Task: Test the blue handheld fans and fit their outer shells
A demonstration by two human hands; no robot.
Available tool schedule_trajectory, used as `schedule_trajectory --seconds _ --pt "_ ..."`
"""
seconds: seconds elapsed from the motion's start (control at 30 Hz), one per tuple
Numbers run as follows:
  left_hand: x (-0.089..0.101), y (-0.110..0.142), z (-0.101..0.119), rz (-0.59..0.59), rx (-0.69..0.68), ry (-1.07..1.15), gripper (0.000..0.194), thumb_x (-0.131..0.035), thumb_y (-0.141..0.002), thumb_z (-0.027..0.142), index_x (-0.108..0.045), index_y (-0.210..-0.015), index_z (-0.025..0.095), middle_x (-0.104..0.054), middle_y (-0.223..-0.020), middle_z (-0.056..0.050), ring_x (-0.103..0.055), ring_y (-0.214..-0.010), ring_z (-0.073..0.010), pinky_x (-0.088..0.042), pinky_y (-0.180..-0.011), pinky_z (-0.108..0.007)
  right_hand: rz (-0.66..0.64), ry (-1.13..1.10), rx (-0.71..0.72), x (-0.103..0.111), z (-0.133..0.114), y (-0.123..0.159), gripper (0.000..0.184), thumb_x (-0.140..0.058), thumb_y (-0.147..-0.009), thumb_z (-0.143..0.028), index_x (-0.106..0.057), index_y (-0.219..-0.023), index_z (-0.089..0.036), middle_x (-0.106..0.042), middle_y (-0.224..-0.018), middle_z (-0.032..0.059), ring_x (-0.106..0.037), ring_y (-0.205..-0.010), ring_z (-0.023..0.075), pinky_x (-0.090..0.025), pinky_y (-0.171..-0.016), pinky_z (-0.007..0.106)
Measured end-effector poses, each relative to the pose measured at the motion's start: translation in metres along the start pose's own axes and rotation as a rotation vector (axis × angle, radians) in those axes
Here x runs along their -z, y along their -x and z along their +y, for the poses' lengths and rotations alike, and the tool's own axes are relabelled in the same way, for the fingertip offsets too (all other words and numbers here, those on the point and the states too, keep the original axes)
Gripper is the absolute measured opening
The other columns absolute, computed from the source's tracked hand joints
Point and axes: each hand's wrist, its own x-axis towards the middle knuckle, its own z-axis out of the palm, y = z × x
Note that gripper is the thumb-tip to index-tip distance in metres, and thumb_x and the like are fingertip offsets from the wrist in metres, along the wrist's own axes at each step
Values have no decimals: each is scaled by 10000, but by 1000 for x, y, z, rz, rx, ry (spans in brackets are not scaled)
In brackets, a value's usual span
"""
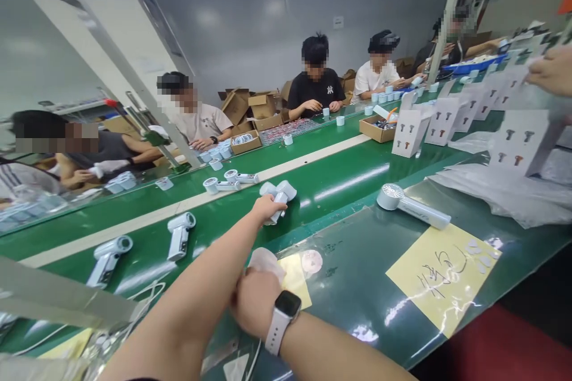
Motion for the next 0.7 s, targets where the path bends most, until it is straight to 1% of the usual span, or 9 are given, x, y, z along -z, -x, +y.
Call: schedule_trajectory --seconds 0.07,0.13,0.3,0.37,0.43,0.5,0.57,0.63,0.7 --pt "9 27 -21 -26 -38 152 225 -663 -854 333 -624 -976 148 -637 -897 -34 -617 -815 -177 -515 -727 -321 23 50 -137 8 5 0 240 -484 -924 -141 -659 -1070 -66 -691 -981 207 -705 -839 311 -547 -654 400" --pt "19 63 -46 -39 -66 318 218 -635 -818 341 -606 -943 165 -590 -766 1 -580 -692 -153 -458 -618 -273 45 95 -229 14 11 -1 285 -427 -923 -74 -651 -1099 -82 -666 -1073 212 -703 -905 299 -536 -706 381" --pt "39 165 -108 17 -48 688 477 -664 -683 398 -589 -1121 223 -582 -772 20 -524 -605 -124 -397 -555 -248 47 163 -268 16 23 9 263 -460 -884 -24 -684 -1005 -93 -631 -1068 207 -677 -945 302 -496 -754 362" --pt "35 192 -126 25 20 989 476 -722 -639 379 -622 -1074 215 -582 -738 20 -515 -592 -119 -395 -565 -246 55 180 -249 16 31 15 208 -498 -882 -69 -682 -973 -100 -622 -1040 203 -662 -929 317 -483 -764 385" --pt "26 206 -139 40 101 1218 453 -758 -607 343 -641 -1021 201 -599 -730 13 -538 -610 -126 -408 -587 -248 61 193 -226 17 42 19 168 -519 -864 -86 -681 -896 -119 -617 -976 189 -648 -892 327 -474 -762 412" --pt "15 208 -148 61 147 1315 437 -755 -611 331 -643 -1010 195 -623 -753 0 -569 -648 -143 -430 -621 -257 69 194 -197 19 52 19 180 -513 -845 -74 -663 -780 -150 -609 -877 158 -636 -862 326 -469 -765 431" --pt "7 206 -151 60 162 1364 438 -754 -617 313 -642 -1025 196 -652 -815 -15 -592 -706 -158 -444 -665 -267 96 175 -161 21 57 19 201 -506 -863 -103 -647 -738 -175 -611 -849 135 -629 -890 317 -474 -801 441" --pt "1 205 -149 30 132 1366 437 -761 -622 286 -645 -1034 202 -673 -899 -31 -604 -786 -176 -446 -717 -279 146 147 -122 22 54 20 200 -492 -912 -184 -657 -798 -194 -632 -949 129 -617 -990 298 -478 -878 439" --pt "-3 207 -145 17 58 1293 401 -758 -633 268 -656 -1016 205 -675 -965 -45 -603 -876 -204 -443 -773 -298 287 21 -41 20 44 23 187 -493 -940 -263 -664 -878 -216 -625 -1077 120 -596 -1083 279 -476 -937 434"
